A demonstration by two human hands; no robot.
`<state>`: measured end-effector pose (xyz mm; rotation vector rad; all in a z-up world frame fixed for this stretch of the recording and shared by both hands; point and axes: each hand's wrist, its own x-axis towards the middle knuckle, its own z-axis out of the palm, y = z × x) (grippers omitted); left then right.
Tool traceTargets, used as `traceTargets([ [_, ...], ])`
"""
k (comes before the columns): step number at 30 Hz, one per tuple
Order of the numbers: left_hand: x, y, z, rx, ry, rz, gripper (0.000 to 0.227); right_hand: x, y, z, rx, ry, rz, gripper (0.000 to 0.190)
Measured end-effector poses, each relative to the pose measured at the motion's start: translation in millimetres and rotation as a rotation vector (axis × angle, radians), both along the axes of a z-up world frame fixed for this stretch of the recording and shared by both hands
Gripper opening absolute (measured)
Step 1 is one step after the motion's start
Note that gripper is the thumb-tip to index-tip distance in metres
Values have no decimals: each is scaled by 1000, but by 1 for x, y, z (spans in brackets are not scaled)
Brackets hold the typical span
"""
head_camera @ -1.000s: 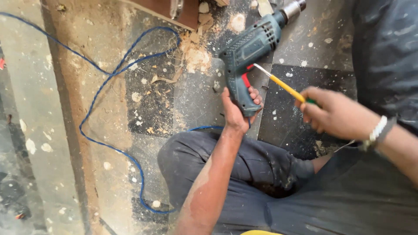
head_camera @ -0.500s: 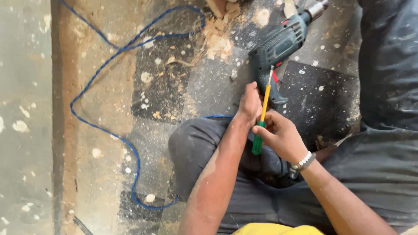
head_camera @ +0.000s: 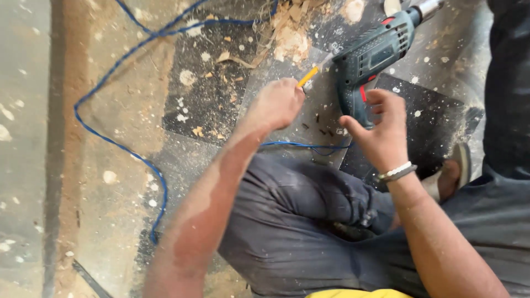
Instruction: The recorder disassembles and repairs the internal wiring and motor housing of a handheld power drill.
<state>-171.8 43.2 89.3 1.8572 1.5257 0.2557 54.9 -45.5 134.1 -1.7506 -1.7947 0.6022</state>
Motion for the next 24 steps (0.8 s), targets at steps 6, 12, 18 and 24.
traceTargets([
  [6,-21,-5,-1,-244,-100,-86,39,9,16,-61,-62,-97,-70,83],
  [12,-21,13,-11,-265,19,-194,37,-3,19,-64,-194,-55,-124,60],
  [18,-18,12,-13,-138,-78,-204,34,1,20,-66,-175,75,-104,61],
  [24,-15,11,2,-147,18,-205,32,0,22,-52,-222,100,-112,64],
])
